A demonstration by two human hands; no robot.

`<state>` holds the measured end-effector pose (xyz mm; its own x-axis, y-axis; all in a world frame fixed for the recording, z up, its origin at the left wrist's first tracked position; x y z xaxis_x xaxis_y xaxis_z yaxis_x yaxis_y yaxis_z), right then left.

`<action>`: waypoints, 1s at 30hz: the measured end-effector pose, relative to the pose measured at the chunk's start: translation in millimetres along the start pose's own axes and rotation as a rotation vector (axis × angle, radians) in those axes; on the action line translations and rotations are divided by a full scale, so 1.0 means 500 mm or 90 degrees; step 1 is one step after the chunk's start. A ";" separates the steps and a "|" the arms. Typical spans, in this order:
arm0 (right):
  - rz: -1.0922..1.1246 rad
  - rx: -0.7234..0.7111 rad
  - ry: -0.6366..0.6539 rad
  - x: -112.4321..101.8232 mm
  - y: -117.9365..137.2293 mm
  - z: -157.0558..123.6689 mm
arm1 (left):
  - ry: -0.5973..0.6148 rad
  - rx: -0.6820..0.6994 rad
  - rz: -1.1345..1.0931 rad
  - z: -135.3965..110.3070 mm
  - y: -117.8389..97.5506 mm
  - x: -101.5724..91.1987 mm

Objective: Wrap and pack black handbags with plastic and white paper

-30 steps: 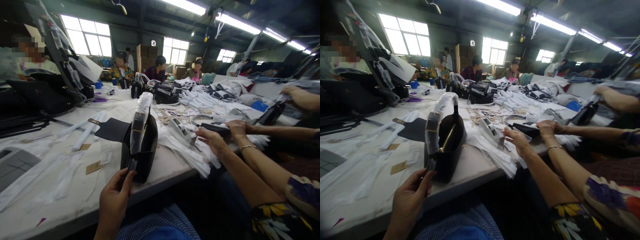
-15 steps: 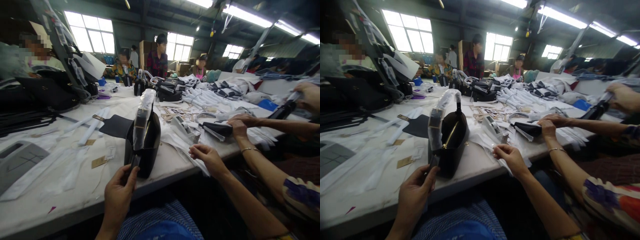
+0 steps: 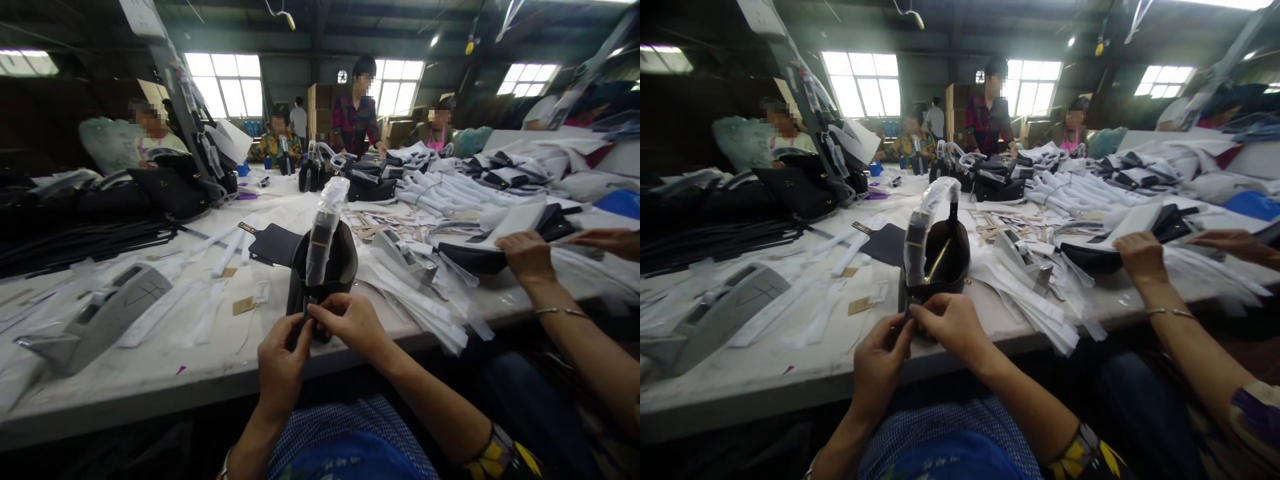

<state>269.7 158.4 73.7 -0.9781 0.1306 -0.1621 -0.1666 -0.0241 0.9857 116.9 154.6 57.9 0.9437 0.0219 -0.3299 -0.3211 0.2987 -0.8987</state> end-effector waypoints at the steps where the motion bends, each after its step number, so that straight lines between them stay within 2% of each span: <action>1: -0.012 0.000 0.007 -0.002 -0.002 0.001 | 0.008 0.001 -0.004 -0.001 0.000 0.000; 3: 0.001 -0.007 0.029 -0.006 -0.008 0.000 | 0.035 -0.019 -0.039 -0.002 0.003 0.004; 9: 0.055 -0.075 0.134 0.000 -0.011 -0.016 | 0.144 -0.151 -0.198 -0.007 0.016 0.032; 11: 0.010 -0.102 0.114 -0.002 -0.005 -0.022 | 0.174 -0.189 -0.237 -0.013 0.020 0.043; 14: -0.039 -0.128 0.039 -0.003 0.003 -0.028 | 0.182 -0.234 -0.301 -0.020 0.027 0.055; 18: -0.006 -0.106 -0.032 0.004 -0.010 -0.031 | 0.177 -0.258 -0.330 -0.021 0.028 0.063; 25: -0.012 -0.091 -0.065 0.005 -0.015 -0.024 | 0.229 -0.282 -0.302 -0.026 0.017 0.071; 30: -0.153 -0.132 -0.083 0.003 0.007 -0.022 | 0.225 -0.295 -0.306 -0.023 0.015 0.065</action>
<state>266.3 147.6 76.4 -0.8861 0.2820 -0.3678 -0.4249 -0.1771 0.8878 144.5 146.8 37.2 0.9315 -0.3409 0.1266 0.0459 -0.2350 -0.9709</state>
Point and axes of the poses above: each hand's wrist, its own z-axis towards the middle knuckle, its own x-axis out of the palm, y = z × x, the point moved 9 cm from there along z, towards the middle knuckle, and after that the axes turned 4 degrees about z, right-handed, at the moved point
